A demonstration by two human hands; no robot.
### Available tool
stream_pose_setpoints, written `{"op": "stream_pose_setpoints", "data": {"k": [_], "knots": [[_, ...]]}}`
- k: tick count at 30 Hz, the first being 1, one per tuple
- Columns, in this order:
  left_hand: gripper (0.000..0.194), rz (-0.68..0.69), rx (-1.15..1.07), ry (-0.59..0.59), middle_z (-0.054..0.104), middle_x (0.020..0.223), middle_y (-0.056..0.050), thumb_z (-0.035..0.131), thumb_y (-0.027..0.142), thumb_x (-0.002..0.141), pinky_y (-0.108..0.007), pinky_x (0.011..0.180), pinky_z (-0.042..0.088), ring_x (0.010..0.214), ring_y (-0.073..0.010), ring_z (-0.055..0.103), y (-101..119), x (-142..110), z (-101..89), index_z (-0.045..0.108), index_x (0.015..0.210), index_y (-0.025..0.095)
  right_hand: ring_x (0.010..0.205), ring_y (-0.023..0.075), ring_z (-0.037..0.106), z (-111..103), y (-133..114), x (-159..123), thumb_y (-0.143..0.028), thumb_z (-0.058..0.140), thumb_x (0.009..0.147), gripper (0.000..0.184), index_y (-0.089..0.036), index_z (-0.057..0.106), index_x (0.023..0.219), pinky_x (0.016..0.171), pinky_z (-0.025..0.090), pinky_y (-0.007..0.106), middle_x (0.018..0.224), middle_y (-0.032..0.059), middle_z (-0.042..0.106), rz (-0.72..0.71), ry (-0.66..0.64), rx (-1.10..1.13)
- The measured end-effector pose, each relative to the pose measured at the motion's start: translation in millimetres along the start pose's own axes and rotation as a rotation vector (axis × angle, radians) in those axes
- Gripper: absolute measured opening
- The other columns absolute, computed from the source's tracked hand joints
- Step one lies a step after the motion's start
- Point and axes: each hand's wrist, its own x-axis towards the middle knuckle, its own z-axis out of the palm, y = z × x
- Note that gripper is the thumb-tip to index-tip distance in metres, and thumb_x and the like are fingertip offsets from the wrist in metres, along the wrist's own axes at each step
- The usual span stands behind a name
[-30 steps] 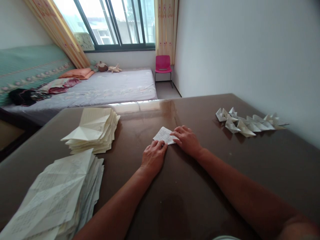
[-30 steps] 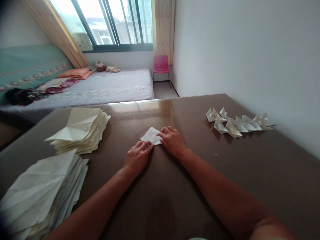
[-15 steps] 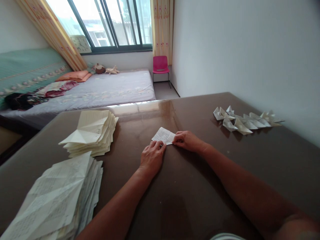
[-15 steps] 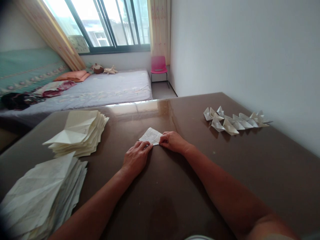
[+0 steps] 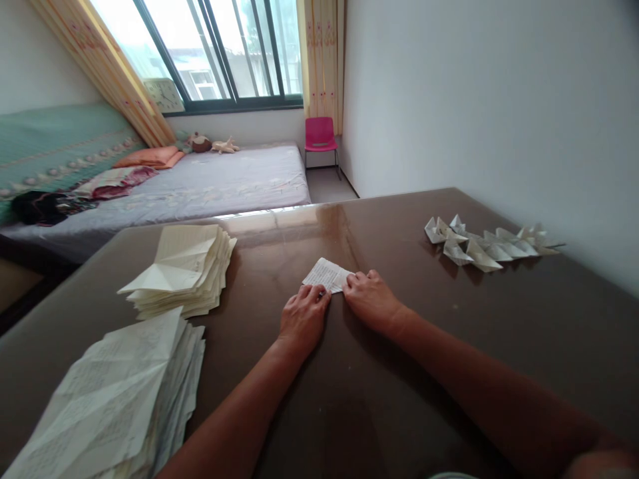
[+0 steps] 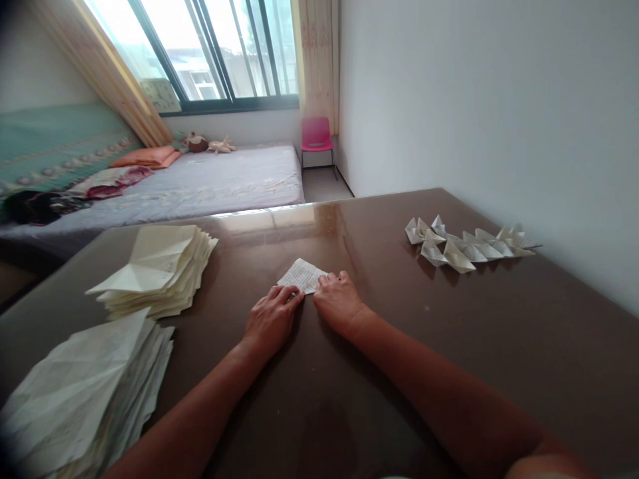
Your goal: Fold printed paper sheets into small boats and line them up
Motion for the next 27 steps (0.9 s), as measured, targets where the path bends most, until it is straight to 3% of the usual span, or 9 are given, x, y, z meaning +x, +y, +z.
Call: {"op": "stream_pose_setpoints", "data": {"k": [4, 7, 10, 15, 19, 25, 27], "knots": [[0.031, 0.001, 0.005, -0.001, 0.060, 0.120, -0.004, 0.044, 0.023, 0.093, -0.035, 0.084, 0.048, 0.110, -0.0218, 0.050, 1, 0, -1.4, 0.059, 0.119, 0.029, 0.091, 0.0282, 0.058, -4, 0, -3, -0.010, 0.045, 0.087, 0.026, -0.012, 0.070, 0.090, 0.078, 0.037, 0.043, 0.097, 0.0208, 0.065, 0.095, -0.061, -0.014], [0.031, -0.008, -0.008, 0.003, 0.060, 0.119, -0.004, 0.043, 0.024, 0.093, -0.035, 0.084, 0.048, 0.109, -0.0223, 0.050, 1, -1, -2.0, 0.059, 0.119, 0.029, 0.093, 0.0276, 0.057, 1, -1, -1, -0.013, 0.044, 0.090, 0.025, -0.014, 0.068, 0.095, 0.075, 0.040, 0.040, 0.100, 0.0186, 0.065, 0.115, 0.006, 0.005], [0.031, -0.025, -0.054, 0.020, 0.060, 0.118, -0.003, 0.044, 0.024, 0.093, -0.036, 0.085, 0.048, 0.109, -0.0225, 0.050, -2, 0, -2.0, 0.059, 0.118, 0.031, 0.095, 0.0256, 0.057, 11, -2, 3, -0.014, 0.042, 0.092, 0.025, -0.015, 0.064, 0.105, 0.073, 0.044, 0.034, 0.109, 0.0151, 0.063, 0.065, 0.077, 0.047], [0.045, -0.200, -0.161, 0.118, 0.051, 0.129, -0.006, 0.044, 0.012, 0.086, -0.035, 0.091, 0.047, 0.113, -0.0212, 0.048, -14, 1, 0.3, 0.052, 0.128, 0.026, 0.104, 0.0245, 0.055, 24, 7, 12, -0.014, 0.048, 0.091, 0.024, -0.015, 0.064, 0.109, 0.089, 0.044, 0.034, 0.109, 0.0141, 0.064, -0.036, 0.145, 0.114], [0.052, -0.203, -0.159, 0.090, 0.050, 0.131, -0.007, 0.047, 0.008, 0.079, -0.038, 0.093, 0.046, 0.113, -0.0229, 0.049, -15, 0, 1.8, 0.050, 0.128, 0.023, 0.112, 0.0222, 0.053, 35, 22, 19, -0.012, 0.050, 0.090, 0.025, -0.015, 0.065, 0.110, 0.096, 0.043, 0.034, 0.114, 0.0134, 0.064, -0.087, 0.226, 0.208], [0.037, -0.136, -0.128, 0.063, 0.054, 0.128, -0.007, 0.054, 0.031, 0.087, -0.039, 0.095, 0.045, 0.117, -0.0238, 0.047, -12, 0, -3.7, 0.054, 0.124, 0.024, 0.115, 0.0186, 0.052, 50, 39, 26, -0.007, 0.046, 0.090, 0.030, -0.013, 0.064, 0.114, 0.100, 0.042, 0.032, 0.116, 0.0116, 0.064, -0.110, 0.322, 0.340], [0.035, -0.093, -0.090, 0.045, 0.056, 0.126, -0.007, 0.053, 0.031, 0.088, -0.038, 0.097, 0.045, 0.117, -0.0223, 0.048, -12, 0, -5.9, 0.054, 0.123, 0.024, 0.115, 0.0186, 0.052, 52, 40, 27, -0.007, 0.045, 0.090, 0.031, -0.013, 0.064, 0.114, 0.100, 0.043, 0.033, 0.116, 0.0120, 0.064, -0.115, 0.334, 0.359]]}}
